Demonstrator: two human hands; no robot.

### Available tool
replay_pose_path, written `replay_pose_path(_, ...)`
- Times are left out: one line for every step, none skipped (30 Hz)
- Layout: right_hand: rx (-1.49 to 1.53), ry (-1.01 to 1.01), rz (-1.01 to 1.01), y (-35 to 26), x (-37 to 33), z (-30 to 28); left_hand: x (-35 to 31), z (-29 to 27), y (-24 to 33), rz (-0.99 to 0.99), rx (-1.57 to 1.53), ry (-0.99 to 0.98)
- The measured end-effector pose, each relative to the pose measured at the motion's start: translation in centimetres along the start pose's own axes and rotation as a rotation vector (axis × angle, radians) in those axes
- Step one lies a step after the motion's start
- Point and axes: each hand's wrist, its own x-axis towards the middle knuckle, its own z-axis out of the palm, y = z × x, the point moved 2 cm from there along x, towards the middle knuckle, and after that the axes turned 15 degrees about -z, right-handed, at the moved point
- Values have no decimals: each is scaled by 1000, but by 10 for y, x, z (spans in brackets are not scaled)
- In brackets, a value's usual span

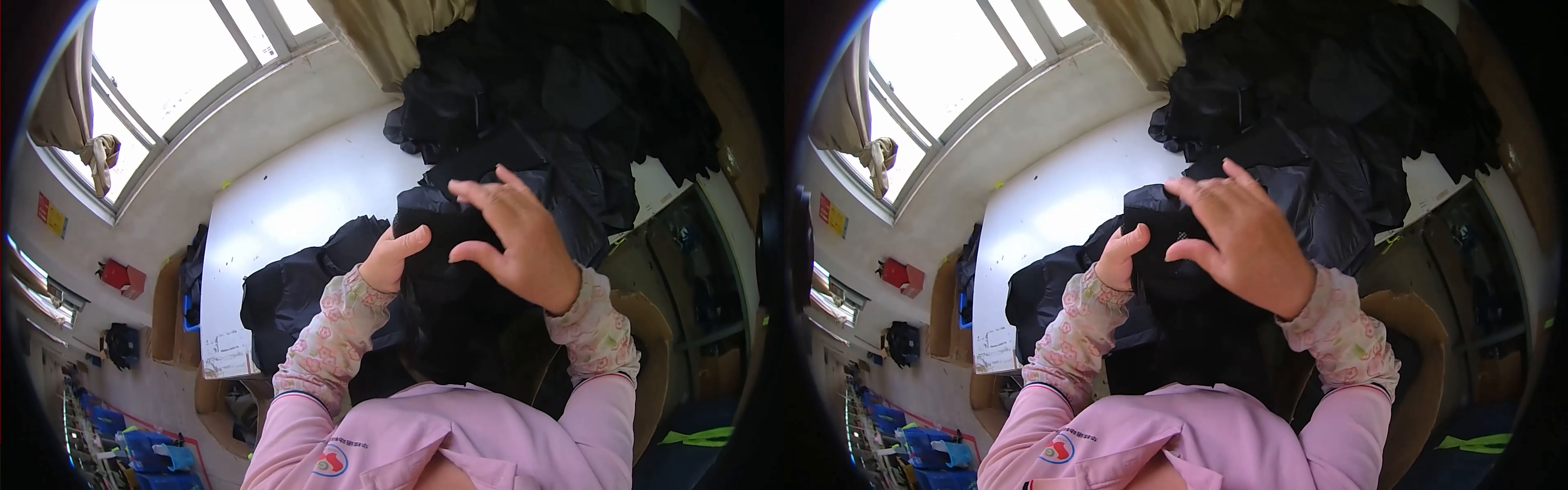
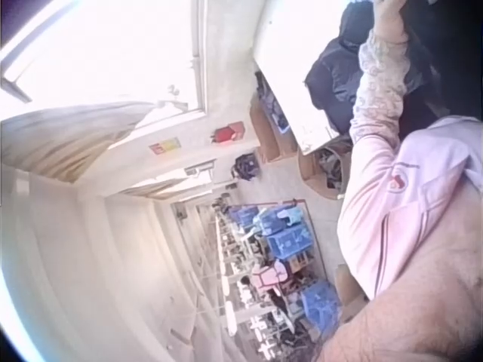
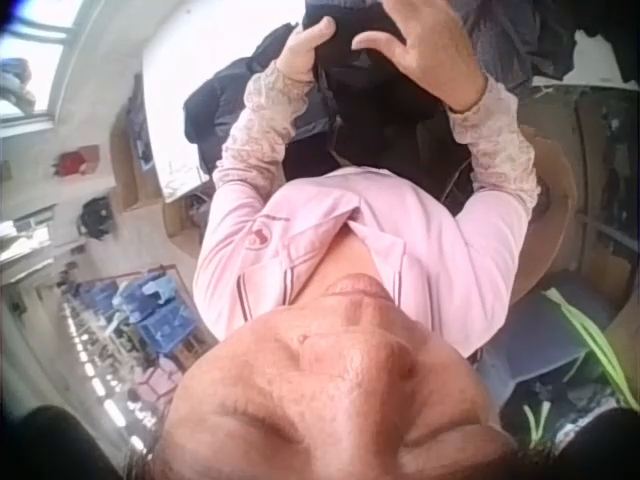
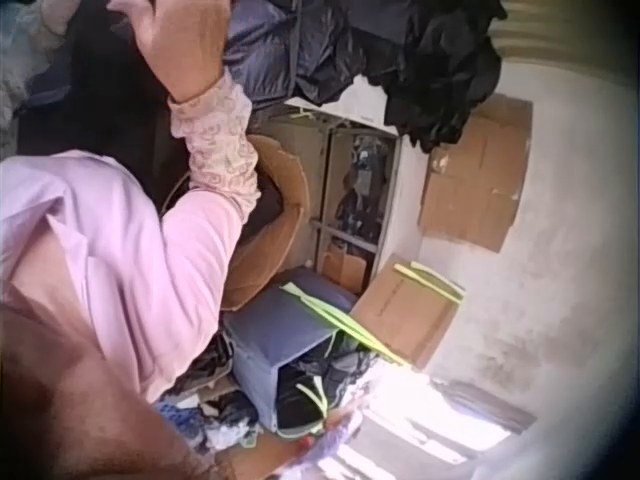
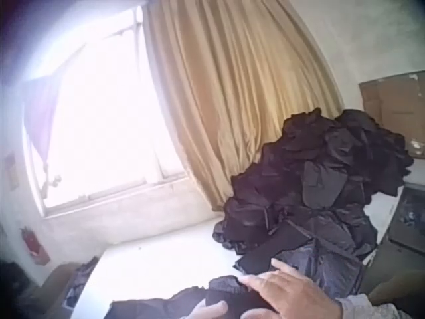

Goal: Inspecting and sorting black fabric and mesh panels for bag manufacturing.

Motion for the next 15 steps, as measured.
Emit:
replay_pose_path(-73,21,-44,-2,-3,16,5,7,-2,40,-17,39)
replay_pose_path(-79,12,32,5,-9,24,11,11,-1,30,-58,-4)
replay_pose_path(-82,2,102,10,-11,27,16,13,2,35,-59,-2)
replay_pose_path(-79,-1,96,11,-11,26,19,12,7,82,-16,69)
replay_pose_path(-35,14,86,13,-11,24,21,11,11,129,27,140)
replay_pose_path(12,31,76,15,-11,23,21,8,14,107,43,152)
replay_pose_path(18,30,71,16,-12,22,18,6,16,111,42,158)
replay_pose_path(4,23,65,17,-14,21,13,4,19,150,-7,142)
replay_pose_path(-13,18,57,19,-16,18,9,2,23,190,-54,124)
replay_pose_path(-10,12,93,24,-18,11,4,-4,28,271,-155,86)
replay_pose_path(4,26,150,32,-23,5,-3,-13,38,342,-162,34)
replay_pose_path(58,36,155,37,-27,2,-5,-22,44,374,-122,1)
replay_pose_path(113,45,160,40,-28,1,-7,-27,47,404,-81,-31)
replay_pose_path(115,43,158,39,-28,0,-6,-32,45,407,-83,-29)
replay_pose_path(169,-39,195,36,-25,-2,-4,-27,45,407,-81,20)
